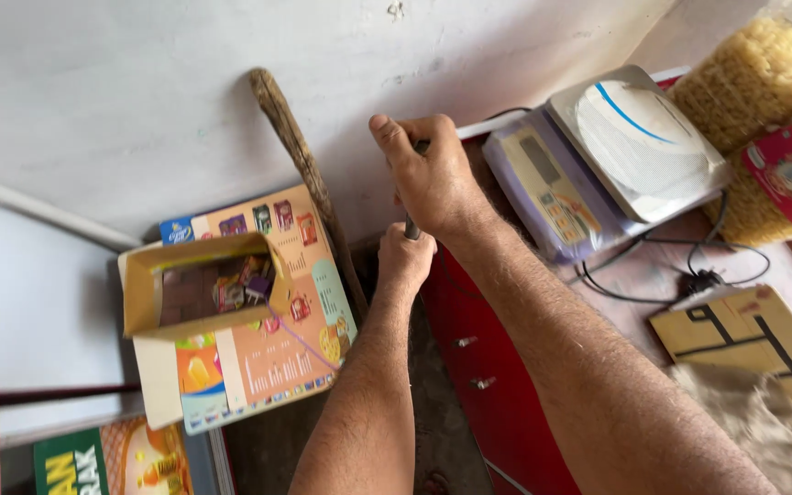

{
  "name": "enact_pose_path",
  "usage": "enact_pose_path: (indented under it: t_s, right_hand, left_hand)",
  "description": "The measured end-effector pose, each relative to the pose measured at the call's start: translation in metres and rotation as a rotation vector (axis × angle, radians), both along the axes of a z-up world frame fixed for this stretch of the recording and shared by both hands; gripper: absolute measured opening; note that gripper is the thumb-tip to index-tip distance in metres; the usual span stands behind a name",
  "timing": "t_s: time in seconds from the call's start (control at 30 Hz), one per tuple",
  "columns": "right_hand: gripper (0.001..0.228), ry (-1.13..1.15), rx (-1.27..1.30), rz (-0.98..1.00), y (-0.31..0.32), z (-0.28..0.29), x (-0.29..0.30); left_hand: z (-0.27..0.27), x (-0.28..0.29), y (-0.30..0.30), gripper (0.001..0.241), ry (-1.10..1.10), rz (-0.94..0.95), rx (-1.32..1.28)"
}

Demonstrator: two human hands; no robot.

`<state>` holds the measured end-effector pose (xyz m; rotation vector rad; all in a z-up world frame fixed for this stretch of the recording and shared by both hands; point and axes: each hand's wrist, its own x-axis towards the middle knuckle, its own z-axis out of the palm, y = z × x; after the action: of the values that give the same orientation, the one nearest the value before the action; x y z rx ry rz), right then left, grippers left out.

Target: Mopping the floor of a grocery store using a mop.

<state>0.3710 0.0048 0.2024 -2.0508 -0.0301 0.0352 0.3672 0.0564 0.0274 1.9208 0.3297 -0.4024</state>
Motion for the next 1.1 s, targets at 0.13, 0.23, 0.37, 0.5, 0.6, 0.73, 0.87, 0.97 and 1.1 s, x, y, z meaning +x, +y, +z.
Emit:
enact_pose_path:
  t_s: [0.13,0.23,0.37,0.5,0.6,0.73,0.87,0.97,1.1]
  right_hand:
    - [0.035,0.103,-0.053,0.035,-0.008,-0.011,-0.058]
    - [0.056,-0.003,-0.051,0.113,-0.024,-0.03,-0.101]
    - [0.056,-0.138,0.067,0.068,-0.04,-0.038,-0.148]
    - [0.053,-0.176,0.299,-0.002,-0.058,-0.04,-0.204]
    - [0.051,-0.198,0.408,-0.038,-0.07,-0.046,-0.255]
    - [0.049,-0.221,0.503,0.042,-0.056,-0.055,-0.34]
    - [0.052,-0.307,0.497,0.117,-0.019,-0.054,-0.394]
    - [0.051,-0.239,0.513,0.146,-0.015,-0.062,-0.428]
    - [0.044,-0.205,0.673,0.218,-0.026,-0.073,-0.454]
  left_hand:
    - [-0.011,-0.068,-0.013,0.034,0.099,-0.022,-0.056]
    - [-0.013,-0.11,-0.023,0.037,0.155,-0.059,-0.087]
    - [-0.018,-0.146,-0.034,0.035,0.105,-0.124,-0.058]
    - [0.005,-0.201,-0.042,0.037,0.115,-0.178,-0.028]
    - [0.006,-0.246,-0.044,0.034,0.114,-0.226,0.025]
    - [0.005,-0.332,-0.017,0.035,0.08,-0.259,0.072]
    - [-0.002,-0.381,0.023,0.034,-0.156,-0.181,0.109]
    - [-0.013,-0.416,0.029,0.031,-0.209,-0.134,0.122]
    - [-0.037,-0.45,0.03,0.032,-0.237,-0.055,0.264]
